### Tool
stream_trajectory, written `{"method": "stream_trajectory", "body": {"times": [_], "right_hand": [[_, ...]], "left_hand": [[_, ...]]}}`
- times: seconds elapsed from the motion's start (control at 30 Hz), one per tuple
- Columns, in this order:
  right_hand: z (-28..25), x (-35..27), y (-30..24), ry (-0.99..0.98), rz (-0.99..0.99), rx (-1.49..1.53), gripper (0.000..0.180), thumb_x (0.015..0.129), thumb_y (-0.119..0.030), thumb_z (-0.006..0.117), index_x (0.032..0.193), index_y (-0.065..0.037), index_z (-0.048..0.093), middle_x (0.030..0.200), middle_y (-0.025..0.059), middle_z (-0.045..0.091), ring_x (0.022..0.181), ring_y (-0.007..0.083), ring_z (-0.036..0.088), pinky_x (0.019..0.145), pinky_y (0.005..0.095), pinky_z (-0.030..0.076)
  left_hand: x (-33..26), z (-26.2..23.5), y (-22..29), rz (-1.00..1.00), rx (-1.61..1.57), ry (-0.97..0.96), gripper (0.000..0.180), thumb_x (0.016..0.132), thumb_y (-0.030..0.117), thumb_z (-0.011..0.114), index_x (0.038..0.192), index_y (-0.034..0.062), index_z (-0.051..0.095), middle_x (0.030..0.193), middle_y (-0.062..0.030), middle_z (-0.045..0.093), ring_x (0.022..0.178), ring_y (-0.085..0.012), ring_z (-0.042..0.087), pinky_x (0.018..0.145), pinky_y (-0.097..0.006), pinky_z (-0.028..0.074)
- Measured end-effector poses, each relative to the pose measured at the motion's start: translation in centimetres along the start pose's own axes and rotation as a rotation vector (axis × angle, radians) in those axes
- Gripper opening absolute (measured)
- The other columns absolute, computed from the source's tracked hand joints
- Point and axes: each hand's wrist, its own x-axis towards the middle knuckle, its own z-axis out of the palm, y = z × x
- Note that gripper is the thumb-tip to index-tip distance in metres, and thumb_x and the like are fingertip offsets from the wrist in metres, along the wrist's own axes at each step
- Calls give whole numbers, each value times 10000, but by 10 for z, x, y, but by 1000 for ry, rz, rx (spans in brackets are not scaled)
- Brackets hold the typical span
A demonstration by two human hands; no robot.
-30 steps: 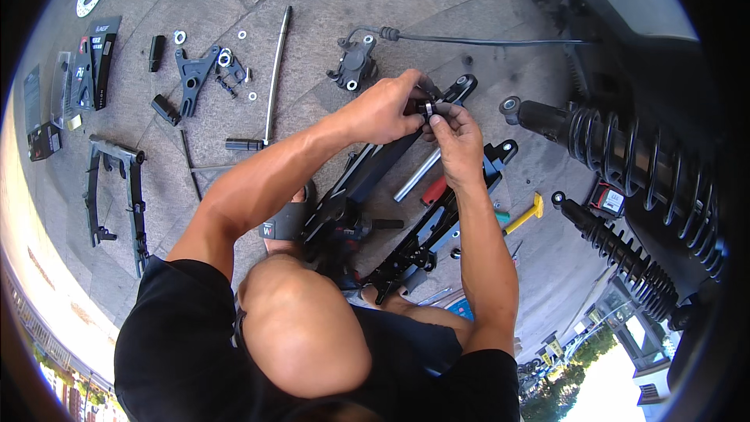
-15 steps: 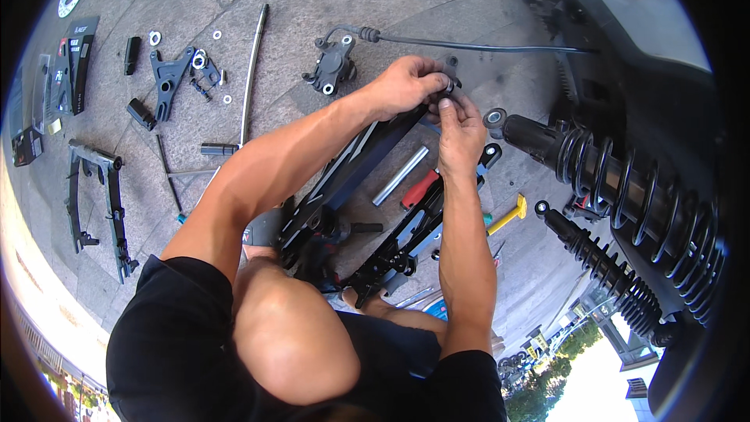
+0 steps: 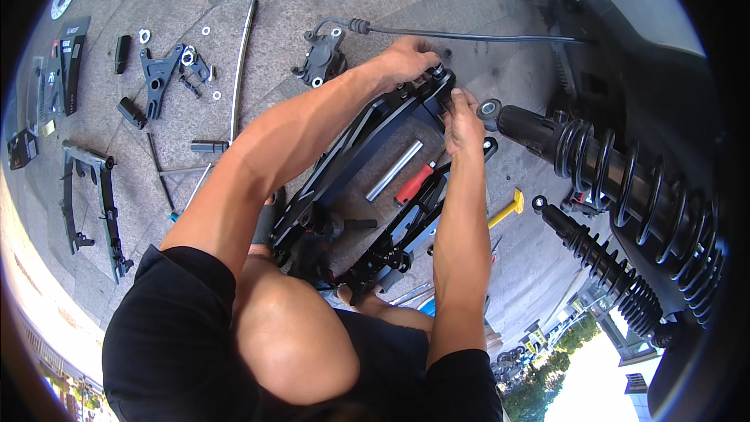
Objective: The person assembles a motorcycle suspension component on the floor. They use a screwdriver to tighten bolts, insert a metal rod, and attach a spring assembly to the frame.
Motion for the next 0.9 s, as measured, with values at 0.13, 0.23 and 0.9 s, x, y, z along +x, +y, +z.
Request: {"method": "stream_trajectory", "body": {"times": [0.13,0.23,0.9], "right_hand": [[2,-3,-5,6,83,40,401,870,-151,674,1196,-27,478,1078,93,605,985,202,591,854,344,464],[5,-5,-8,-48,82,105,432,852,-146,692,1206,-38,469,1074,84,607,982,199,588,848,350,461],[-2,1,-15,-227,164,90,365,873,-179,617,1208,-55,542,1166,84,572,1120,235,504,976,463,371]], "left_hand": [[0,-3,-1,11,-20,-20,293,884,158,621,1095,-46,615,890,-112,651,713,-151,604,621,-283,493],[-3,-5,0,4,-25,-40,301,888,161,625,1107,-45,612,905,-114,653,708,-155,608,625,-282,501],[-14,-3,2,-8,39,-21,371,915,188,603,1210,-33,561,1037,-125,636,833,-175,625,672,-291,522]]}}
